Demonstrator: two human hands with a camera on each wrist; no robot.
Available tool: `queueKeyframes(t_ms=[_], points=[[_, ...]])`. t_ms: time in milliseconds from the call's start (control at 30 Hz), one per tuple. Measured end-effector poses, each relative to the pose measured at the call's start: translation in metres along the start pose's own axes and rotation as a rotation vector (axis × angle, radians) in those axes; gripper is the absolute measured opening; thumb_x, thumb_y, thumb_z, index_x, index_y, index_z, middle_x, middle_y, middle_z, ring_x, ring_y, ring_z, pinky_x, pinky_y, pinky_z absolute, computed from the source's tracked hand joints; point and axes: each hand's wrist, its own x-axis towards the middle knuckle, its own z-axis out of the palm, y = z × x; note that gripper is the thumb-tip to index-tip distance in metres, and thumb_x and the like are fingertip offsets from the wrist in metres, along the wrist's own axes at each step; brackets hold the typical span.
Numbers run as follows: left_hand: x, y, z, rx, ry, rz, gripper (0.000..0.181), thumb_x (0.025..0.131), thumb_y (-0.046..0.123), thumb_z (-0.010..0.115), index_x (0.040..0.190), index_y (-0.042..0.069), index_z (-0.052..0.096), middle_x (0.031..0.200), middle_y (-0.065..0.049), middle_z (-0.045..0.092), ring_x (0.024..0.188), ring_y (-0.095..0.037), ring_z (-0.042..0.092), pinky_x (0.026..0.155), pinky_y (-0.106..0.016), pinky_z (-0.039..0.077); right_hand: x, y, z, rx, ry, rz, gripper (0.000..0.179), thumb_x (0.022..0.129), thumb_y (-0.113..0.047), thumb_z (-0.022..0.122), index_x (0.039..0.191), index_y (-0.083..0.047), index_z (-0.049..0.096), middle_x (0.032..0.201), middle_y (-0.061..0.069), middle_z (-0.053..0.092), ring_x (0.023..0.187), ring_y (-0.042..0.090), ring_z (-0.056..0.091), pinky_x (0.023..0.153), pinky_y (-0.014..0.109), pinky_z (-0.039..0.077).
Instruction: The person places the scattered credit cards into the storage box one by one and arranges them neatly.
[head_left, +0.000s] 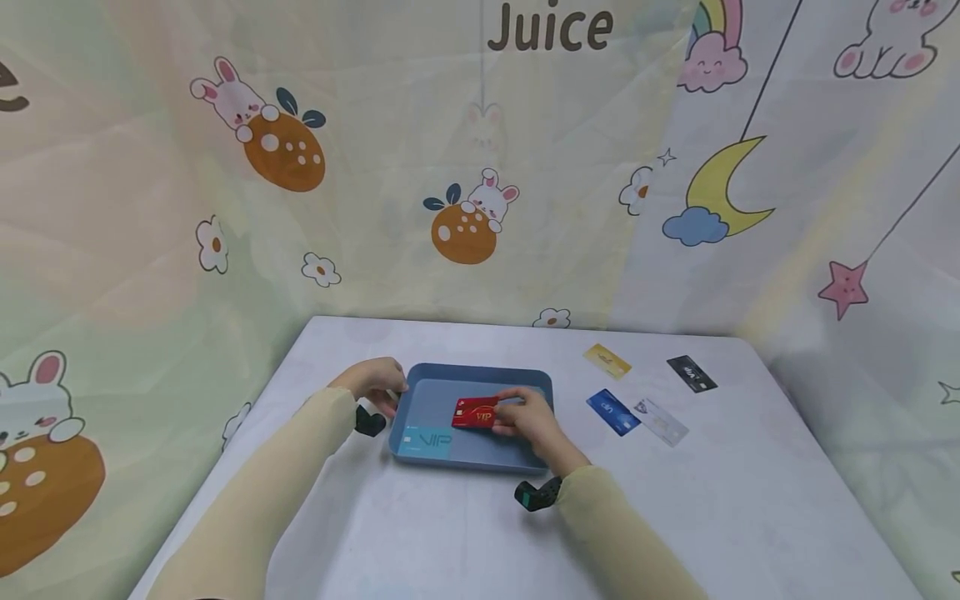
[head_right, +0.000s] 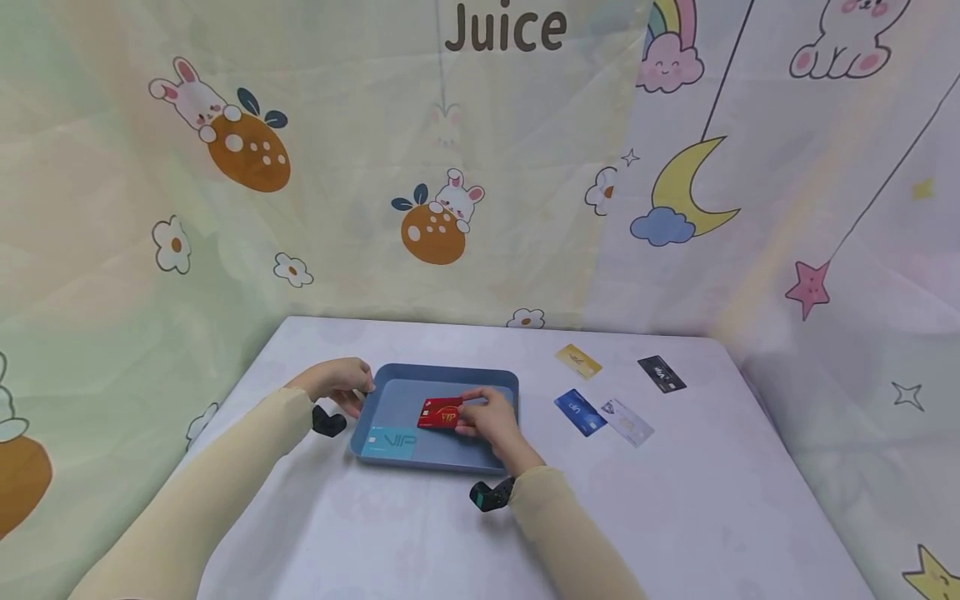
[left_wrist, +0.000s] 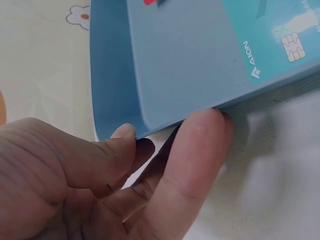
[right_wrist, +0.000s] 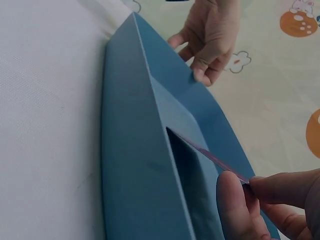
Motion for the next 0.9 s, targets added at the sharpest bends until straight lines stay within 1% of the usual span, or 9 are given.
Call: queueKeyframes(t_ms=[200, 433, 533, 567, 633, 700, 733, 800, 900], points=[[0.002, 0.000, 0.000, -0.016, -0.032, 0.015, 0.042, 0.104, 0.005, 0.053, 0.143, -0.011, 0.045, 0.112, -0.022, 0.066, 0.068, -0.021, 0.072, 0.069, -0.032, 0.067, 0.002, 0.003, 0.010, 0.007, -0.004, 0.032, 0.035, 0.099, -0.003, 0.065, 0.133, 0.005, 0.064, 0.125, 0.027, 0.066, 0.072, 0.012, 0.073, 0.074, 0.029, 0.066], [0.001, 0.001, -0.001, -0.005, -0.031, 0.006, 0.037, 0.104, 0.006, 0.054, 0.137, -0.010, 0.050, 0.110, -0.022, 0.066, 0.065, -0.021, 0.071, 0.068, -0.032, 0.066, 0.002, 0.003, 0.016, 0.026, -0.045, 0.026, 0.034, 0.101, -0.007, 0.064, 0.132, 0.008, 0.064, 0.120, 0.024, 0.071, 0.083, 0.017, 0.076, 0.079, 0.031, 0.066], [0.000, 0.001, 0.000, -0.006, -0.031, 0.010, 0.032, 0.104, 0.006, 0.054, 0.132, -0.009, 0.054, 0.112, -0.021, 0.066, 0.063, -0.020, 0.071, 0.068, -0.032, 0.066, 0.002, 0.004, 0.018, -0.026, -0.033, 0.004, 0.033, 0.101, -0.010, 0.064, 0.131, 0.007, 0.066, 0.119, 0.022, 0.072, 0.083, 0.017, 0.075, 0.078, 0.030, 0.066], [0.000, 0.001, 0.000, -0.006, -0.029, 0.011, 0.031, 0.104, 0.006, 0.054, 0.131, -0.009, 0.054, 0.113, -0.021, 0.067, 0.062, -0.020, 0.071, 0.068, -0.032, 0.066, 0.002, 0.004, 0.019, -0.076, -0.025, -0.013, 0.032, 0.101, -0.010, 0.064, 0.129, 0.005, 0.067, 0.118, 0.020, 0.073, 0.081, 0.017, 0.074, 0.075, 0.030, 0.066], [0.000, 0.001, 0.001, -0.004, -0.027, 0.012, 0.031, 0.104, 0.006, 0.054, 0.131, -0.009, 0.055, 0.114, -0.021, 0.066, 0.061, -0.019, 0.071, 0.068, -0.031, 0.066, 0.001, 0.005, 0.021, -0.245, -0.017, -0.077, 0.029, 0.101, -0.011, 0.062, 0.126, 0.000, 0.072, 0.108, 0.015, 0.074, 0.074, 0.015, 0.070, 0.066, 0.028, 0.064], [-0.001, 0.001, 0.001, 0.002, -0.026, 0.016, 0.033, 0.104, 0.007, 0.055, 0.133, -0.009, 0.053, 0.114, -0.021, 0.066, 0.061, -0.019, 0.071, 0.068, -0.031, 0.066, -0.003, 0.004, 0.023, -0.457, -0.024, -0.161, 0.028, 0.099, -0.010, 0.059, 0.122, -0.005, 0.075, 0.097, 0.011, 0.074, 0.064, 0.014, 0.063, 0.054, 0.025, 0.056], [-0.001, 0.001, 0.001, 0.001, -0.024, 0.015, 0.034, 0.104, 0.007, 0.055, 0.135, -0.009, 0.053, 0.113, -0.021, 0.067, 0.061, -0.019, 0.071, 0.068, -0.031, 0.066, -0.004, 0.003, 0.024, -0.560, -0.032, -0.203, 0.028, 0.099, -0.010, 0.058, 0.120, -0.007, 0.077, 0.096, 0.010, 0.073, 0.062, 0.014, 0.059, 0.052, 0.023, 0.050], [-0.002, 0.001, 0.000, 0.006, -0.022, 0.014, 0.037, 0.104, 0.008, 0.056, 0.137, -0.009, 0.051, 0.112, -0.022, 0.067, 0.061, -0.019, 0.070, 0.068, -0.031, 0.066, -0.008, 0.000, 0.026, -0.734, -0.054, -0.283, 0.029, 0.097, -0.009, 0.058, 0.117, -0.011, 0.079, 0.098, 0.009, 0.073, 0.063, 0.014, 0.054, 0.051, 0.024, 0.040], [-0.005, 0.001, -0.001, 0.008, -0.022, 0.012, 0.037, 0.104, 0.008, 0.056, 0.136, -0.009, 0.052, 0.109, -0.022, 0.068, 0.060, -0.019, 0.070, 0.067, -0.031, 0.066, -0.011, -0.003, 0.030, -0.850, -0.090, -0.324, 0.028, 0.098, -0.010, 0.059, 0.117, -0.012, 0.080, 0.120, 0.012, 0.073, 0.076, 0.018, 0.057, 0.058, 0.026, 0.041]])
